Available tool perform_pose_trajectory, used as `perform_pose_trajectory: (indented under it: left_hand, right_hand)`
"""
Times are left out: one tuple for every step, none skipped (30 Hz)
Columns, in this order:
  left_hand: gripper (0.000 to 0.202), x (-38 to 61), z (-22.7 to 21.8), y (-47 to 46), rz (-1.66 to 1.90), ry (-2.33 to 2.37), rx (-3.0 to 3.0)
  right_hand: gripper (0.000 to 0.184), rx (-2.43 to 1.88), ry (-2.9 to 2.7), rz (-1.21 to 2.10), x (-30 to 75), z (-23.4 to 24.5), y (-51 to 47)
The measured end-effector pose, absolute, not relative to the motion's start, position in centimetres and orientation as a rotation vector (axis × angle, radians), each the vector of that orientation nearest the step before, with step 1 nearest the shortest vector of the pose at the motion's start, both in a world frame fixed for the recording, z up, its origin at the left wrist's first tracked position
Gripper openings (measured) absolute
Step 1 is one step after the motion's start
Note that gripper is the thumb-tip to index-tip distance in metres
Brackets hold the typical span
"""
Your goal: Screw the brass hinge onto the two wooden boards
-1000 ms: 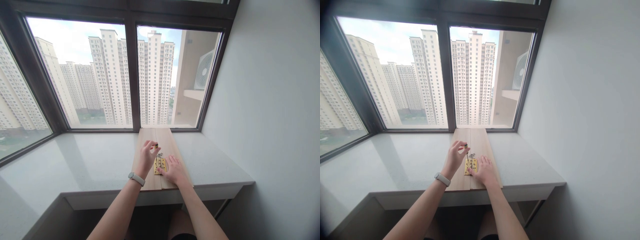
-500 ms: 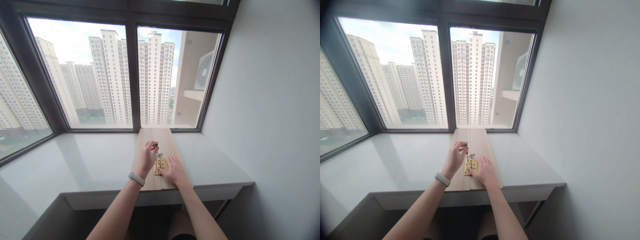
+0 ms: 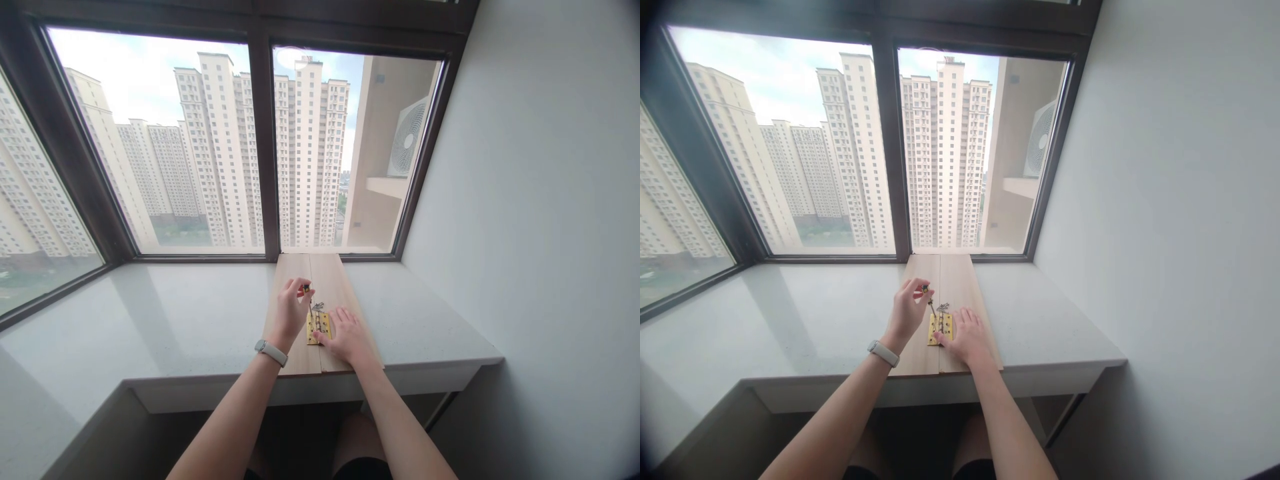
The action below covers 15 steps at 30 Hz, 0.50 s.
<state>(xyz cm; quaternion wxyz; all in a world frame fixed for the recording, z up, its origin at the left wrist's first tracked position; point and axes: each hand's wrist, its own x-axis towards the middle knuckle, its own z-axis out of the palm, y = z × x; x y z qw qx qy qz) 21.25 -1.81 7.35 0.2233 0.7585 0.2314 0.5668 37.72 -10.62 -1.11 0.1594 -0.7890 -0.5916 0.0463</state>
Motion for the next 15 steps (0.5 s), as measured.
perform_pose_trajectory:
  left_hand:
    - [0.01,21.21,7.34,-1.74,1.555,0.629,2.088]
    - [0.014,21.18,7.34,-1.68,1.546,0.623,2.078]
    - [0.017,21.14,7.32,-1.64,1.541,0.621,2.064]
    - [0.018,21.12,7.31,-1.63,1.538,0.621,2.051]
    - [0.018,21.09,7.3,-1.65,1.538,0.624,2.041]
    - [0.016,21.07,7.28,-1.69,1.538,0.626,2.039]
    - [0.014,21.06,7.28,-1.76,1.537,0.627,2.045]
    - [0.013,21.06,7.27,-1.84,1.539,0.625,2.057]
    - [0.014,21.09,7.26,-1.92,1.545,0.624,2.068]
    - [0.016,21.14,7.24,-2.0,1.554,0.624,2.074]
    - [0.016,21.23,7.23,-2.07,1.564,0.624,2.075]
    - [0.016,21.34,7.21,-2.12,1.572,0.624,2.073]
    - [0.015,21.46,7.19,-2.15,1.576,0.625,2.067]
    - [0.013,21.58,7.18,-2.17,1.575,0.628,2.062]
    - [0.011,21.69,7.17,-2.18,1.572,0.633,2.057]
  right_hand:
    - [0.093,-2.257,-1.69,0.133,37.7,-1.1,-10.6]
    - [0.093,-2.258,-1.69,0.131,37.7,-1.1,-10.59]
    - [0.093,-2.256,-1.692,0.127,37.71,-1.12,-10.58]
    - [0.093,-2.252,-1.694,0.121,37.73,-1.16,-10.57]
    - [0.093,-2.247,-1.695,0.115,37.77,-1.2,-10.58]
    - [0.093,-2.242,-1.698,0.112,37.8,-1.25,-10.59]
    - [0.093,-2.236,-1.7,0.108,37.84,-1.29,-10.6]
    - [0.093,-2.232,-1.701,0.105,37.87,-1.32,-10.62]
    - [0.093,-2.231,-1.7,0.101,37.89,-1.35,-10.63]
    - [0.092,-2.231,-1.698,0.097,37.91,-1.37,-10.63]
    - [0.092,-2.233,-1.697,0.093,37.92,-1.38,-10.63]
    - [0.092,-2.237,-1.696,0.09,37.92,-1.39,-10.62]
    - [0.092,-2.241,-1.695,0.09,37.91,-1.39,-10.61]
    - [0.092,-2.245,-1.695,0.092,37.9,-1.38,-10.6]
    - [0.092,-2.246,-1.697,0.094,37.89,-1.37,-10.59]
